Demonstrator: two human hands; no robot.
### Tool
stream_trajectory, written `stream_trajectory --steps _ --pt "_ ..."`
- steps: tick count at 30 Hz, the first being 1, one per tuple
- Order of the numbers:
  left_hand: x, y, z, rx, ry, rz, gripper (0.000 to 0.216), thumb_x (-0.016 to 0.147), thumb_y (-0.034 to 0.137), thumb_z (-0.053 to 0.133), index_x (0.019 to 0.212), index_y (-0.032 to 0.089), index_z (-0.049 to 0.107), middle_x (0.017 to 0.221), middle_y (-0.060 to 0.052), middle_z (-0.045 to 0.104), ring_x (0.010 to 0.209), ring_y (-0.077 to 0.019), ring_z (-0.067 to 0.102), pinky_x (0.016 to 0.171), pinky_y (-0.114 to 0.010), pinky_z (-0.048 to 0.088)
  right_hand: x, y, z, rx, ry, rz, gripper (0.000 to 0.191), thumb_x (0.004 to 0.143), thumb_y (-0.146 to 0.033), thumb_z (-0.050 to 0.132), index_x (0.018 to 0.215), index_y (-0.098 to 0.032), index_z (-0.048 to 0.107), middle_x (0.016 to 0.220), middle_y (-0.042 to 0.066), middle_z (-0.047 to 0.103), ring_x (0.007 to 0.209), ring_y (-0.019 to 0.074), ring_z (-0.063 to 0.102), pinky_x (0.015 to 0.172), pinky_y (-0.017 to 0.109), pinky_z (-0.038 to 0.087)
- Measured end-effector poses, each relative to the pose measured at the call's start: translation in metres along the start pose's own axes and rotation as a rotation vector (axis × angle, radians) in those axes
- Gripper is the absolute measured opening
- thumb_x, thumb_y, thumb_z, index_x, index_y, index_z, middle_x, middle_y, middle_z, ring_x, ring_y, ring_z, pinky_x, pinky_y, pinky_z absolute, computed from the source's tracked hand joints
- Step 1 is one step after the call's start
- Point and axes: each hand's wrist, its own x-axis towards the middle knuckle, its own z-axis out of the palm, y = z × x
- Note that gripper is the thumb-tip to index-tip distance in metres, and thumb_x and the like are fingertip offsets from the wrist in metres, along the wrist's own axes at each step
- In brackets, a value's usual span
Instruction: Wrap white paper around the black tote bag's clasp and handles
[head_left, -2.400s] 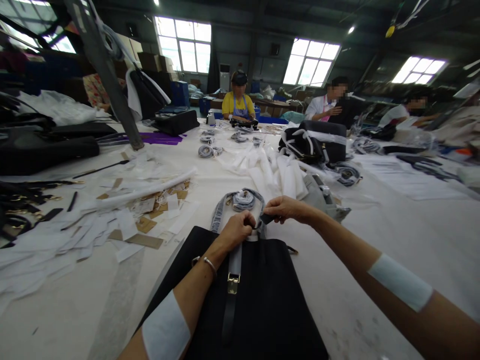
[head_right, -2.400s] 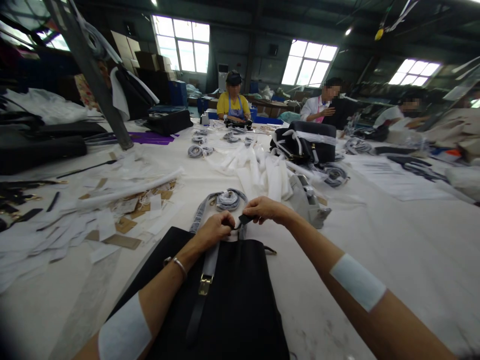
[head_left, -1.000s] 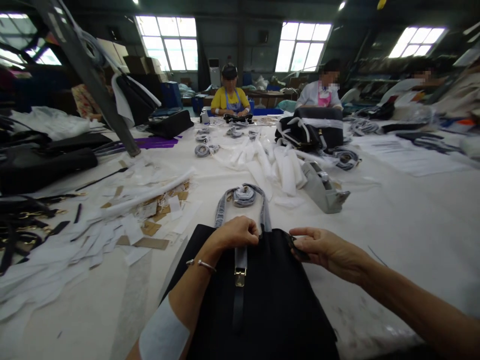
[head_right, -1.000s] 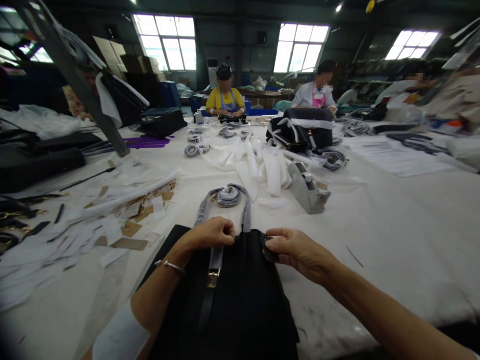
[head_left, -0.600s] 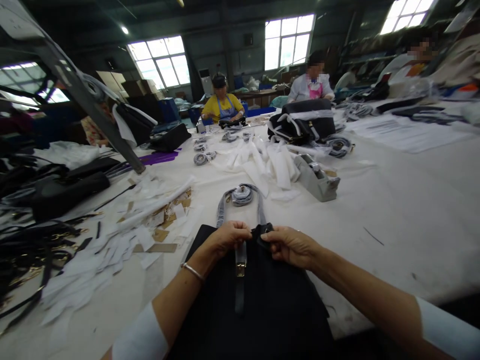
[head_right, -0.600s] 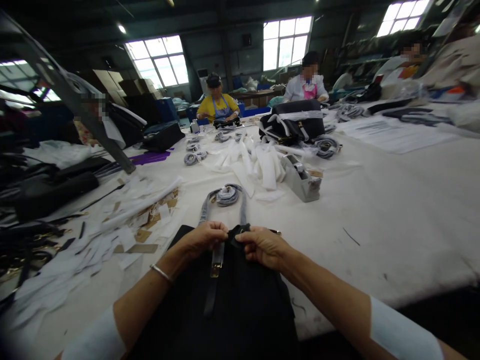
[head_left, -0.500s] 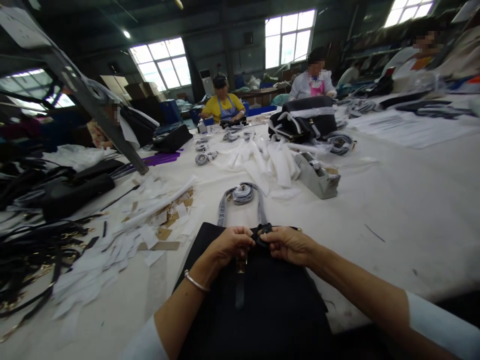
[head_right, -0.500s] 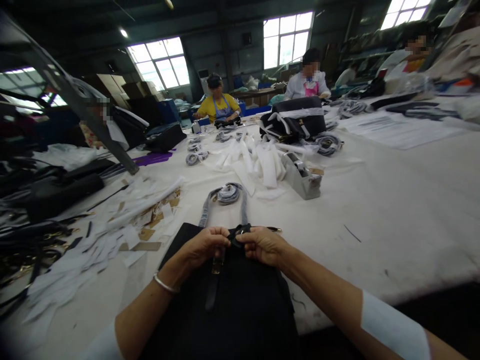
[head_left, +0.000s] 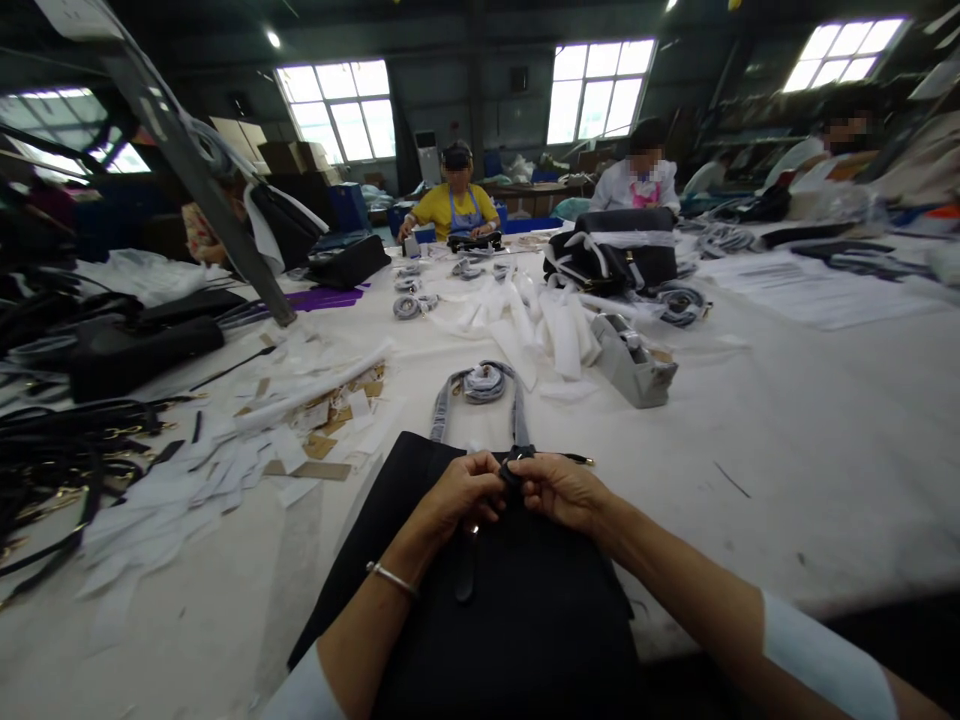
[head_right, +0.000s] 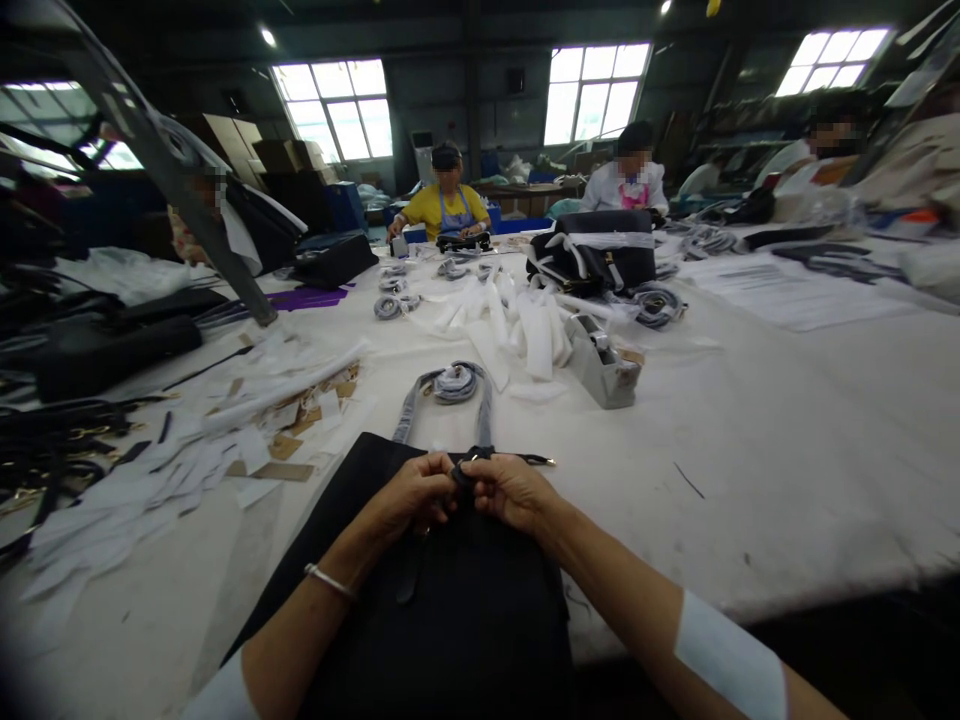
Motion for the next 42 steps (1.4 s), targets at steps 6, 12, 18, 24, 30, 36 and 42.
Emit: stream_trajectory --steps 6,12,18,24,30,36,42 --pt "0.002 -0.005 0.000 0.058 0.015 0.020 0.024 0.068 0.034 0.064 0.082 0.018 0.052 0.059 0.001 0.062 0.040 -0.0096 0.056 0.033 -0.012 0.032 -0.004 0.007 0.005 0.003 0.094 -0.055 0.023 0.066 -0.022 0.075 0.068 -0.016 0.053 0.053 -0.006 0.051 0.043 0.0044 0.043 0.039 0.016 0.034" --pt "0.001 -0.006 0.000 0.207 0.011 0.084 0.020 0.075 0.036 0.055 0.082 0.017 0.055 0.065 -0.001 0.065 0.039 -0.0103 0.055 0.032 -0.014 0.032 -0.005 0.013 0.010 -0.095 0.158 -0.123 0.025 0.059 -0.029 0.076 0.067 -0.015 0.057 0.046 -0.006 0.048 0.040 0.0051 0.039 0.035 0.016 0.030" --pt "-0.002 -0.009 0.006 0.263 0.191 0.244 0.011 0.079 0.028 0.049 0.079 0.018 0.054 0.066 0.001 0.060 0.046 -0.0113 0.056 0.039 -0.019 0.038 -0.002 0.020 0.013 -0.082 0.240 -0.202 0.024 0.058 -0.030 0.075 0.063 -0.016 0.056 0.043 -0.005 0.048 0.036 0.0062 0.038 0.032 0.018 0.030" --pt "-0.006 -0.020 0.016 0.934 0.397 0.763 0.016 0.085 0.019 0.046 0.071 0.019 0.053 0.072 -0.003 0.059 0.067 -0.0134 0.055 0.064 -0.024 0.042 0.002 0.027 0.014 -0.046 0.299 -0.283 0.026 0.056 -0.030 0.076 0.061 -0.017 0.054 0.043 -0.005 0.050 0.036 0.0066 0.041 0.033 0.018 0.032" --pt "-0.005 -0.027 0.018 1.157 0.412 0.809 0.021 0.090 0.019 0.040 0.080 0.016 0.057 0.077 -0.006 0.061 0.068 -0.0169 0.057 0.060 -0.027 0.040 0.002 0.028 0.013 -0.004 0.296 -0.318 0.037 0.051 -0.037 0.081 0.064 -0.016 0.054 0.044 -0.007 0.048 0.038 0.0053 0.040 0.034 0.017 0.032" --pt "-0.007 -0.014 0.008 0.691 0.239 0.535 0.024 0.090 0.024 0.040 0.075 0.017 0.058 0.069 -0.001 0.061 0.063 -0.0133 0.057 0.060 -0.024 0.041 0.000 0.029 0.016 -0.202 0.323 -0.353 0.037 0.059 -0.044 0.077 0.069 -0.017 0.055 0.041 -0.009 0.045 0.033 0.0057 0.035 0.030 0.018 0.028" --pt "0.005 -0.011 0.003 0.303 0.159 0.277 0.014 0.076 0.024 0.053 0.066 0.015 0.055 0.058 0.002 0.057 0.051 -0.0103 0.057 0.046 -0.018 0.037 -0.003 0.030 0.010 -0.279 0.259 -0.346 0.037 0.065 -0.046 0.076 0.073 -0.016 0.056 0.046 -0.007 0.047 0.036 0.0052 0.037 0.033 0.017 0.029"
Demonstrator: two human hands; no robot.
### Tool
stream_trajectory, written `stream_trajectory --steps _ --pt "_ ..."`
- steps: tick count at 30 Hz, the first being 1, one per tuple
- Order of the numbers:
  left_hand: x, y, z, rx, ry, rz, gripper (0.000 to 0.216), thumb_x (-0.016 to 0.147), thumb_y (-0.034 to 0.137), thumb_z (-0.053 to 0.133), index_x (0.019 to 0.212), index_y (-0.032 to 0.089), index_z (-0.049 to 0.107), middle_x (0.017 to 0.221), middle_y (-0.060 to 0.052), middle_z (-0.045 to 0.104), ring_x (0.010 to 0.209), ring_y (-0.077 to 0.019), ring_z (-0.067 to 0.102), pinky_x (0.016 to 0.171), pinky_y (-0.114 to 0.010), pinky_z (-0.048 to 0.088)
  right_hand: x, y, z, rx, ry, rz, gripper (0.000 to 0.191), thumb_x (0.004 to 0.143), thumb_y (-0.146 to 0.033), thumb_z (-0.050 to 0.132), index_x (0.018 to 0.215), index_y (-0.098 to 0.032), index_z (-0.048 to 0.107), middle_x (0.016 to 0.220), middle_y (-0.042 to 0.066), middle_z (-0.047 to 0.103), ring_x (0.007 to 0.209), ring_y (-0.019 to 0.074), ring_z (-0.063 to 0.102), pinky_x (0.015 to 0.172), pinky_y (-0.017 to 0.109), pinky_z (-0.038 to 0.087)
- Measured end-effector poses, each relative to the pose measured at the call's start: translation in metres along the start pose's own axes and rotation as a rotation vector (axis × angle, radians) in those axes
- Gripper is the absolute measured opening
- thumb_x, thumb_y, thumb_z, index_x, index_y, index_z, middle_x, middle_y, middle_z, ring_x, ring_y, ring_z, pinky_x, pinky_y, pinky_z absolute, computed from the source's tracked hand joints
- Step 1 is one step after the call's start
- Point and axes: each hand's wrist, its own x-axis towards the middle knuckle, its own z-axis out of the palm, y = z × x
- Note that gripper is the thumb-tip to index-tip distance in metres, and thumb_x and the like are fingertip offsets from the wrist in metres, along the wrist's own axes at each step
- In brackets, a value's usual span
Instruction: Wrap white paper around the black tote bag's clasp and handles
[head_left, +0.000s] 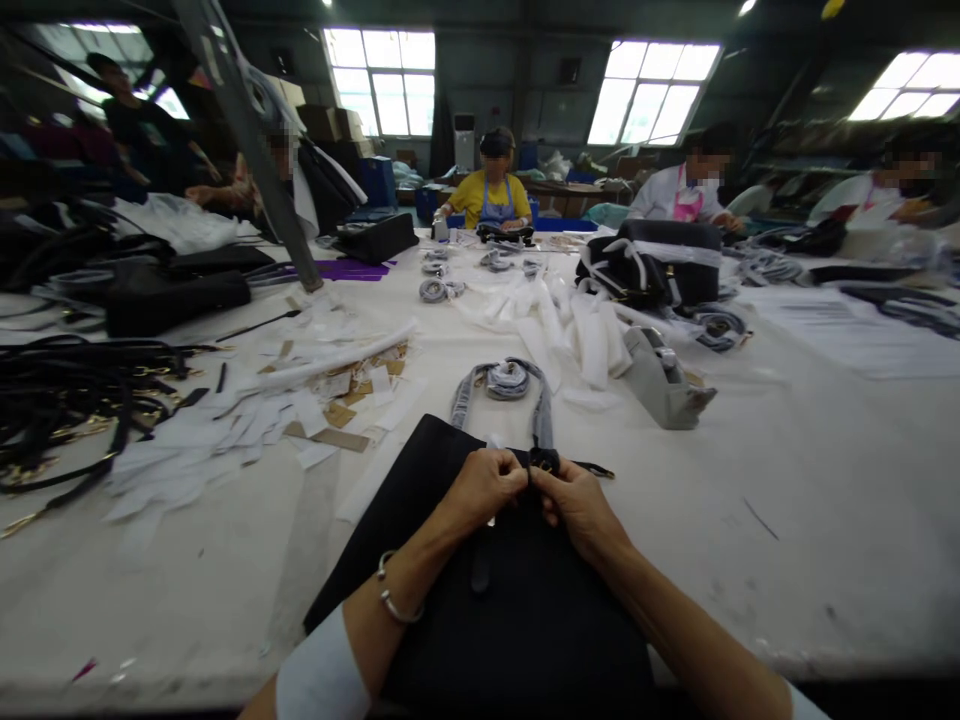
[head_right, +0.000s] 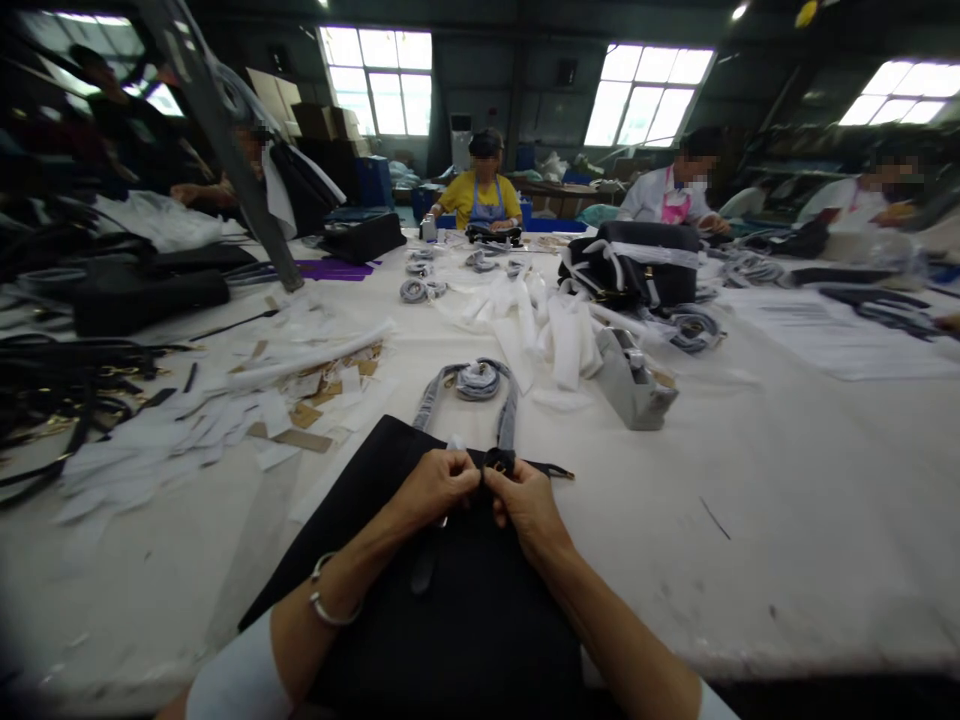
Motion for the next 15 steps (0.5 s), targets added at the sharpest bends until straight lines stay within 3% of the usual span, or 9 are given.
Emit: stream_trajectory --steps 4,12,15 --pt "0.001 -0.001 -0.003 -0.136 -0.029 -0.029 0.012 0.073 0.026 0.061 0.074 0.016 0.056 0.055 0.004 0.056 0.047 -0.0088 0.055 0.042 -0.015 0.037 0.002 0.005 -0.006 0.004 -0.012 0.017 0.041 0.062 -0.048 0.080 0.071 -0.016 0.056 0.048 -0.007 0.046 0.038 0.0050 0.036 0.034 0.017 0.029" --pt "0.011 -0.010 -0.016 -0.203 -0.334 -0.174 0.011 0.075 0.024 0.062 0.082 0.015 0.060 0.055 0.003 0.061 0.044 -0.0092 0.055 0.039 -0.016 0.043 0.002 0.010 -0.007 -0.163 -0.004 -0.021 0.039 0.066 -0.049 0.078 0.079 -0.015 0.063 0.050 -0.005 0.050 0.041 0.0074 0.042 0.038 0.019 0.034" --pt "0.013 -0.009 -0.013 -0.230 -0.302 -0.157 0.007 0.075 0.021 0.060 0.080 0.016 0.059 0.052 0.004 0.059 0.043 -0.0085 0.054 0.039 -0.015 0.042 0.002 0.007 -0.006 -0.108 -0.001 -0.019 0.040 0.066 -0.050 0.077 0.080 -0.015 0.064 0.051 -0.005 0.051 0.041 0.0075 0.043 0.038 0.019 0.036"
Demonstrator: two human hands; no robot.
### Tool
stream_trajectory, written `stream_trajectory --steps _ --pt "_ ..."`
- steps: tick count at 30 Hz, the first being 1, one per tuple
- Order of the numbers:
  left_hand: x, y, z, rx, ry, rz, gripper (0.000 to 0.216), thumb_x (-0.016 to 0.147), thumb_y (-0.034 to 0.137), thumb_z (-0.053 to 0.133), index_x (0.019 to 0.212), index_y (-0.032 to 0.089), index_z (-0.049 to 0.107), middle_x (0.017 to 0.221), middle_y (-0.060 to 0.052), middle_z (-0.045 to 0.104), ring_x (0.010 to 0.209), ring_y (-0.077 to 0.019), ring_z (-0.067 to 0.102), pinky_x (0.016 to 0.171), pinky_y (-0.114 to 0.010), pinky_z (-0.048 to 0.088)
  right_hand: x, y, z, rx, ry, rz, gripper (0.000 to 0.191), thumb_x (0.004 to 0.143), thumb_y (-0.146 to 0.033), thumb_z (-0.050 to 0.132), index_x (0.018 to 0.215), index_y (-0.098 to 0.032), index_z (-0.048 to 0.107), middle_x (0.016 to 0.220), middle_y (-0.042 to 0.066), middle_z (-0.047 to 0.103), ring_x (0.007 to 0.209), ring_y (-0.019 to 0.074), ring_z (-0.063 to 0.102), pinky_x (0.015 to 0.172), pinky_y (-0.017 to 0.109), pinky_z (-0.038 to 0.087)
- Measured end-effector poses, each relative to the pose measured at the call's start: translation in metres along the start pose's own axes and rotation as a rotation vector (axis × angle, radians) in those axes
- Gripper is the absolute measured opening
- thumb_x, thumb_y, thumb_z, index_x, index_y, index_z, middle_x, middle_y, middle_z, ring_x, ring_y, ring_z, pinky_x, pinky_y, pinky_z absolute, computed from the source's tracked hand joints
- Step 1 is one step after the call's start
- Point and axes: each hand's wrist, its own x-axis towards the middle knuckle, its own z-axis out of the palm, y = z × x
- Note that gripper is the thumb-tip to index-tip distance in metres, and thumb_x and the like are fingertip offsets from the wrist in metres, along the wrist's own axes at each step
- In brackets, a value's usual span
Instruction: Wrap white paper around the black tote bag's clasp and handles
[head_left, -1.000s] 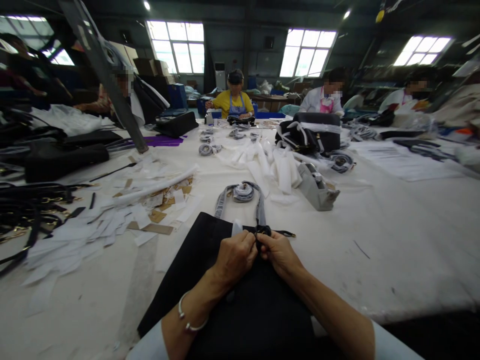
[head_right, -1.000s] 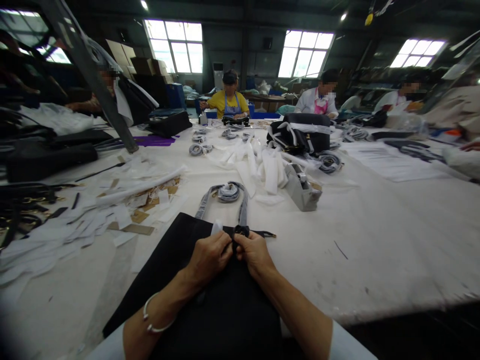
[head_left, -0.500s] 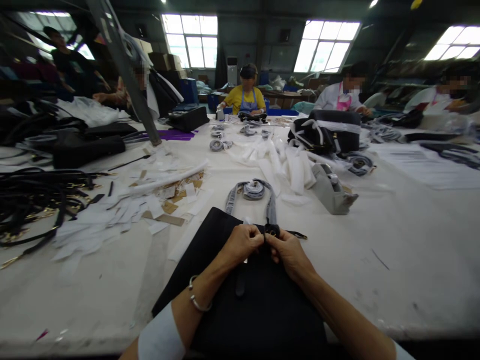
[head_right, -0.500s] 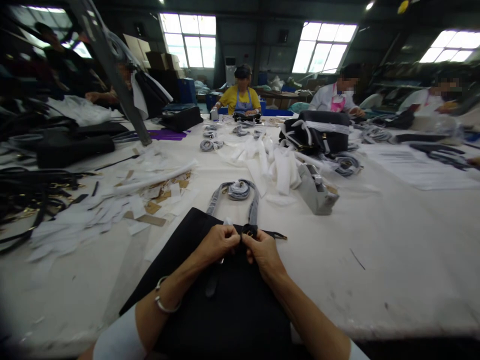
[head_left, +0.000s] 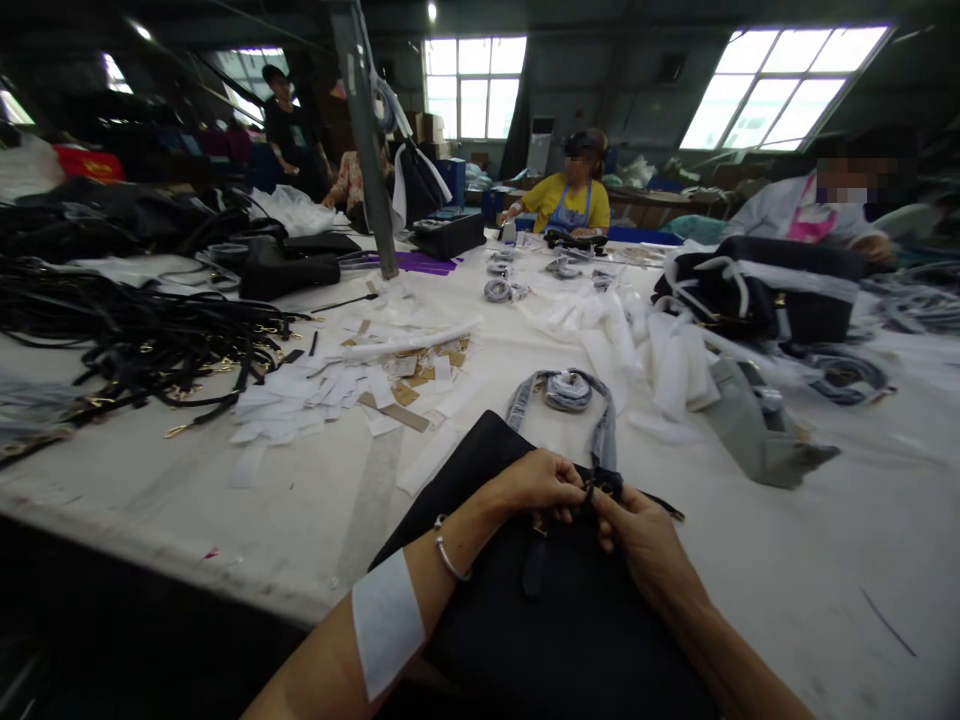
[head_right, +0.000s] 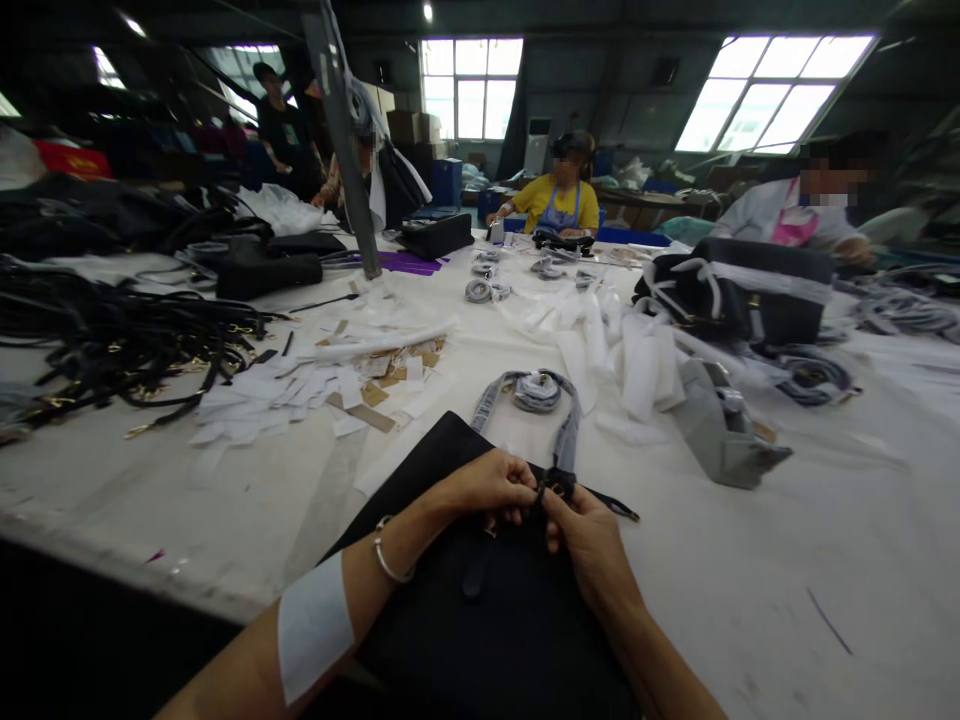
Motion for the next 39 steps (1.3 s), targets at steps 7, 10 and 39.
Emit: stream_trajectory --steps 7,10,39 --pt "0.005 0.004 0.010 -0.037 0.231 0.009 0.004 0.075 0.019 0.053 0.074 0.015 0.053 0.049 0.005 0.053 0.038 -0.0070 0.049 0.035 -0.014 0.036 -0.004 -0.012 0.012 -0.184 -0.078 0.046 0.041 0.069 -0.055 0.071 0.070 -0.015 0.060 0.062 0.002 0.065 0.039 0.0090 0.052 0.031 0.018 0.038" --pt "0.007 0.003 0.009 -0.007 0.229 -0.003 0.004 0.075 0.019 0.051 0.073 0.016 0.051 0.048 0.005 0.052 0.036 -0.0067 0.047 0.035 -0.013 0.034 -0.008 -0.012 0.016 -0.329 -0.034 0.007 0.036 0.078 -0.051 0.062 0.067 -0.017 0.058 0.050 -0.001 0.061 0.032 0.0082 0.047 0.029 0.017 0.033" --pt "0.003 -0.002 0.004 0.110 0.173 0.066 0.002 0.074 0.019 0.047 0.073 0.018 0.046 0.053 0.002 0.059 0.045 -0.0112 0.058 0.043 -0.017 0.043 -0.025 -0.012 0.009 -1.145 0.265 -0.729 0.030 0.094 -0.025 0.041 0.067 -0.020 0.054 0.068 0.002 0.060 0.064 0.0142 0.057 0.061 0.027 0.032"
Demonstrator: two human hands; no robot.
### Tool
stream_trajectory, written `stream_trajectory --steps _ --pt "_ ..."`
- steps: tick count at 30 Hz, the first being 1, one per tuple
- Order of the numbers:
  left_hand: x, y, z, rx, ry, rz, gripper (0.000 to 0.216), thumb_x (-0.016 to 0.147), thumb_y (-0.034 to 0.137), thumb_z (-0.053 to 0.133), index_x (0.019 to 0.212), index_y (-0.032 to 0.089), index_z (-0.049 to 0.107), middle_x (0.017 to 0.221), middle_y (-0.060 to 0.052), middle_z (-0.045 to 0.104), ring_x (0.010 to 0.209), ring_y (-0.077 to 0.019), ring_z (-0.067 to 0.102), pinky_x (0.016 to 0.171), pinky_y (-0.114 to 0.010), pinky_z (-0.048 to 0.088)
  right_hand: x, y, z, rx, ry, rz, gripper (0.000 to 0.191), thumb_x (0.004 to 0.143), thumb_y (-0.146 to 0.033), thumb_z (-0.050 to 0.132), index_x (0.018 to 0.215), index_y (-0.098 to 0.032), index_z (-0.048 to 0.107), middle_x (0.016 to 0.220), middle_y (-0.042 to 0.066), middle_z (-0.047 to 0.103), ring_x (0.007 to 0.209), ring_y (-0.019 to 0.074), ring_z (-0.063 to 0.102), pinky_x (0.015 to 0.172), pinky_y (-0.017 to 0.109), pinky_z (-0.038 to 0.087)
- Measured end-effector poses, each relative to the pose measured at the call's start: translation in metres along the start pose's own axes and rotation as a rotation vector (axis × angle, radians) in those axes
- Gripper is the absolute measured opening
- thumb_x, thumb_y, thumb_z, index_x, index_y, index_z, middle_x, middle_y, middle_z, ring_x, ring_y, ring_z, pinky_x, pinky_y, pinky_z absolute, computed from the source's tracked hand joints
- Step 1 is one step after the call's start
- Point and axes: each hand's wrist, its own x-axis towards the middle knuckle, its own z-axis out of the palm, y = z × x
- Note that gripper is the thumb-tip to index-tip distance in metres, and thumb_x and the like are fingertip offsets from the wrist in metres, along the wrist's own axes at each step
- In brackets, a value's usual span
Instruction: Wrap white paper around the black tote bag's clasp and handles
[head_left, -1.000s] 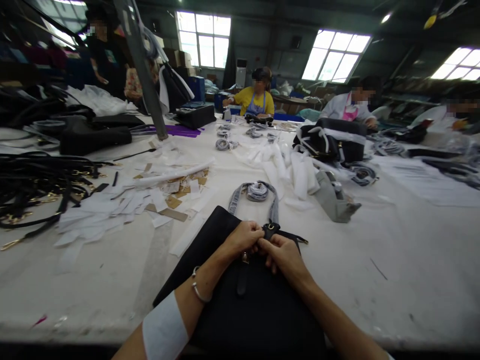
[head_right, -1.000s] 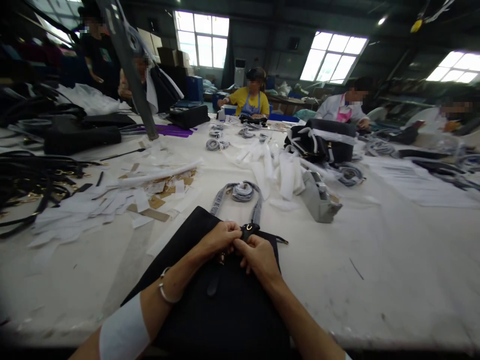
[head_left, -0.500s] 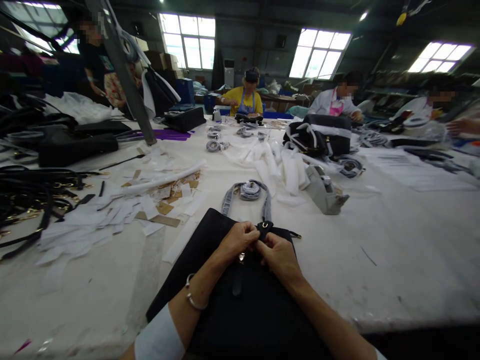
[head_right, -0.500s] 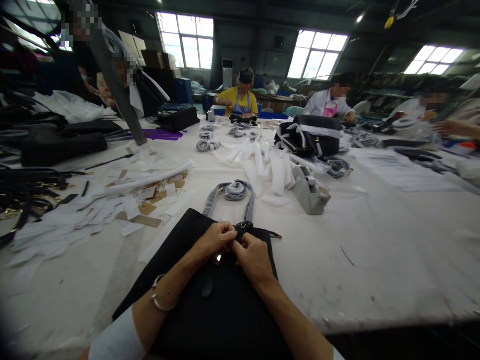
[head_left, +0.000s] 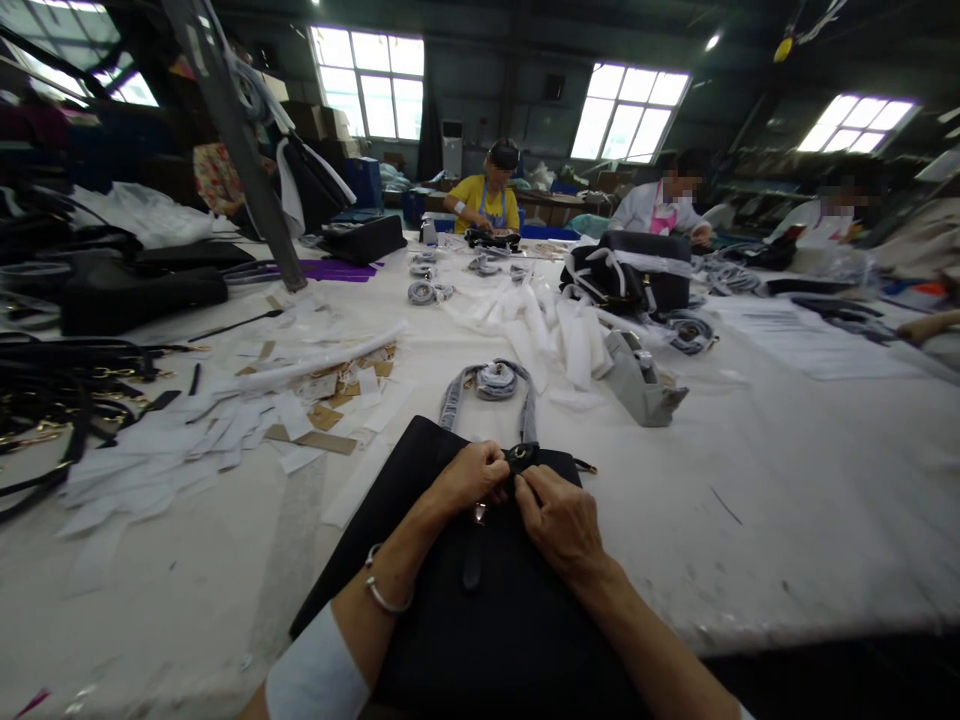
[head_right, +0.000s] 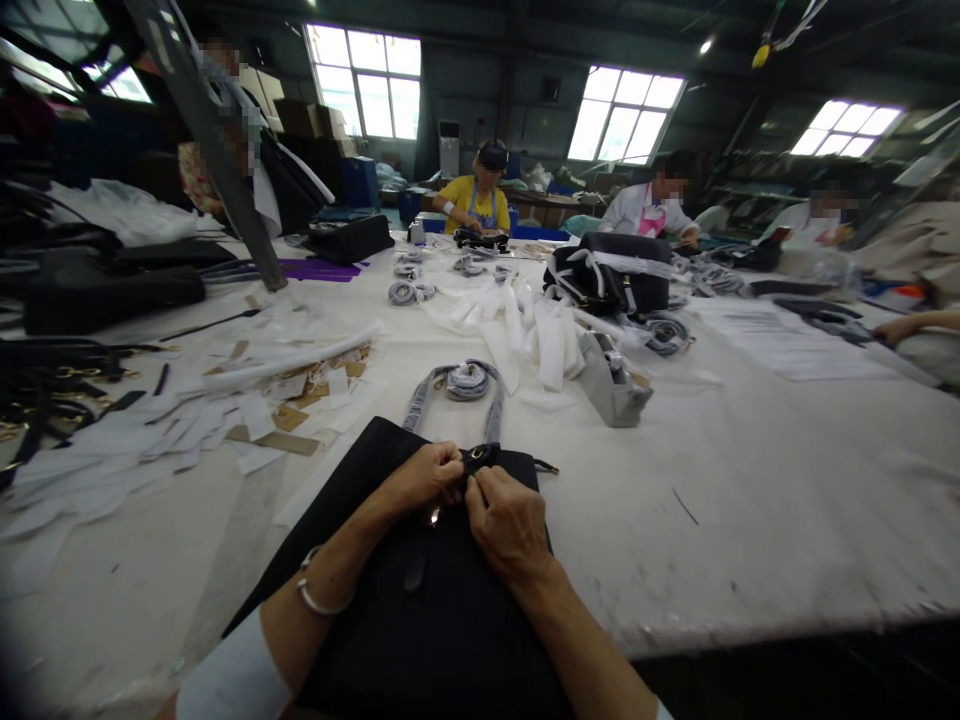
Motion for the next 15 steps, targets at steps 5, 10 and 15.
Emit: stream_trajectory --steps 5,10,15 --pt "-0.008 0.006 -0.013 0.052 -0.158 -0.041 0.009 0.074 0.026 0.050 0.077 0.018 0.046 0.053 0.002 0.059 0.041 -0.0123 0.055 0.038 -0.019 0.042 0.002 0.014 -0.004 -0.028 0.026 0.054 0.030 0.096 -0.027 0.040 0.073 -0.020 0.059 0.076 0.004 0.065 0.070 0.0160 0.060 0.065 0.027 0.034" --pt "-0.013 0.008 -0.014 0.151 -0.200 0.024 0.011 0.073 0.028 0.050 0.076 0.019 0.045 0.056 0.003 0.056 0.045 -0.0124 0.055 0.041 -0.019 0.042 0.007 0.026 -0.003 0.082 0.029 0.196 0.029 0.095 -0.031 0.042 0.079 -0.021 0.063 0.083 0.004 0.069 0.077 0.0173 0.061 0.069 0.027 0.036" --pt "-0.021 0.011 -0.013 0.152 -0.281 0.094 0.012 0.072 0.027 0.054 0.074 0.018 0.046 0.060 0.005 0.048 0.051 -0.0102 0.051 0.045 -0.018 0.038 0.011 0.054 -0.002 0.141 0.094 0.353 0.034 0.093 -0.039 0.042 0.074 -0.020 0.062 0.076 0.005 0.066 0.073 0.0187 0.059 0.070 0.029 0.039"
